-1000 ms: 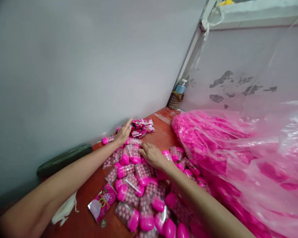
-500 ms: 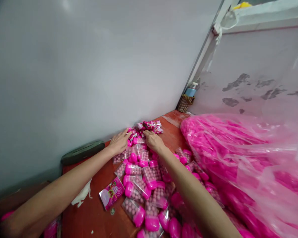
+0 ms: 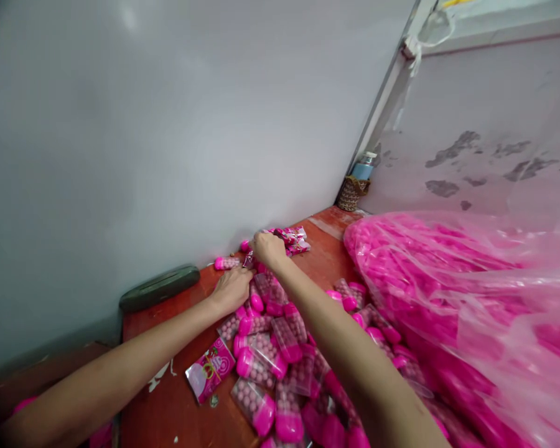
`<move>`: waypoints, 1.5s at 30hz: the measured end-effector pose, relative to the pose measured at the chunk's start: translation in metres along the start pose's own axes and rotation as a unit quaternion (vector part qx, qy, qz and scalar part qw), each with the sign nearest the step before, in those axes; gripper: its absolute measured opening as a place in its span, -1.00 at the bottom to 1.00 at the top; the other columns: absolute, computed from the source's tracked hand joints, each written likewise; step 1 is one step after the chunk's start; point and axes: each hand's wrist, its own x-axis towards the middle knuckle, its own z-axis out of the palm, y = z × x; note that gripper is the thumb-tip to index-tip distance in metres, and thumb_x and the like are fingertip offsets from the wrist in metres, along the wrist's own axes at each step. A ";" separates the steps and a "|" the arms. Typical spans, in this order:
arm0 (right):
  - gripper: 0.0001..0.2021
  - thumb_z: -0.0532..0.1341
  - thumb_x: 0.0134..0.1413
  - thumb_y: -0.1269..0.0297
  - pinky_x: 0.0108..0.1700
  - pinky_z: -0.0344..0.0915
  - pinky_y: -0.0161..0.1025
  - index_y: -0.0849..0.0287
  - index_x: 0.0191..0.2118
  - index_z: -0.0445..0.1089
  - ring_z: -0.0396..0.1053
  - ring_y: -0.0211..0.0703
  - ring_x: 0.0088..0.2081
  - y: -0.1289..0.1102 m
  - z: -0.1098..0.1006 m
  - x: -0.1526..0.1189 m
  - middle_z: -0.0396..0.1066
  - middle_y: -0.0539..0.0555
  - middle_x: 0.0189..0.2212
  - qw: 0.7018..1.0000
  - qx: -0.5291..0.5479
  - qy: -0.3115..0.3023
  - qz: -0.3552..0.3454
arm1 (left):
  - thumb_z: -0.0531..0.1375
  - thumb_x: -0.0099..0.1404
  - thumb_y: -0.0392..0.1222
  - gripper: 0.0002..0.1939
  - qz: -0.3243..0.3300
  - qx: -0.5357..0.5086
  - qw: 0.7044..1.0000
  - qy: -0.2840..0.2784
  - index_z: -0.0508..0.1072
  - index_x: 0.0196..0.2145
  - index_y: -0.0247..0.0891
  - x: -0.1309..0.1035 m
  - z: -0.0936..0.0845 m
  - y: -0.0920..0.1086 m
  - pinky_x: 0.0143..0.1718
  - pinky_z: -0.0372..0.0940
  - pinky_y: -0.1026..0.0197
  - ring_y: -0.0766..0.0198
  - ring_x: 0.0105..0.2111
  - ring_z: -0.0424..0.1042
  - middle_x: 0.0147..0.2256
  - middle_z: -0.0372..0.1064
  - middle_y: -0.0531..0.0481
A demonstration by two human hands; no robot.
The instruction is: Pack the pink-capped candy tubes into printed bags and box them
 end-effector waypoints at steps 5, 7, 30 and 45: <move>-0.51 0.10 -0.02 0.03 -0.24 0.24 -0.13 0.39 -0.11 0.31 0.37 0.10 -0.19 -0.024 0.021 0.025 0.40 0.37 -0.23 1.000 0.013 -0.008 0.021 | -0.09 0.16 -0.43 -0.61 -0.012 0.005 1.000 -0.010 0.31 -0.10 -0.20 -0.003 -0.007 -0.018 -0.12 0.19 0.19 0.19 -0.14 0.32 -0.14 0.36 -0.08; -0.53 0.12 -0.03 0.10 -0.20 0.23 -0.11 0.42 -0.09 0.30 0.36 0.11 -0.17 -0.026 0.025 0.026 0.40 0.38 -0.23 0.999 0.023 -0.004 0.023 | -0.09 0.18 -0.41 -0.63 -0.034 0.024 0.999 0.012 0.30 -0.09 -0.23 -0.005 -0.012 -0.030 -0.05 0.14 0.12 0.15 -0.08 0.27 -0.08 0.31 -0.12; -0.64 -0.03 0.03 0.41 0.04 0.10 -0.14 0.21 -0.02 0.24 0.17 -0.10 0.04 0.055 0.027 -0.097 0.25 0.14 0.02 0.970 0.192 -0.007 -0.146 | -0.17 0.26 0.08 -0.51 -0.146 -0.036 0.989 0.002 0.27 -0.03 -0.25 -0.023 -0.010 -0.009 -0.13 0.16 0.04 0.01 -0.06 0.22 -0.10 0.25 -0.21; -0.72 -0.07 0.09 0.29 -0.34 0.20 -0.16 0.22 -0.28 0.36 0.40 0.03 -0.36 0.081 -0.004 -0.135 0.44 0.24 -0.41 0.999 0.028 -0.045 0.007 | -0.16 0.30 -0.12 -0.50 -0.062 -0.100 0.991 0.057 -0.06 0.16 -0.34 -0.061 0.018 0.065 -0.05 0.12 0.06 0.06 -0.02 0.20 0.10 0.06 -0.29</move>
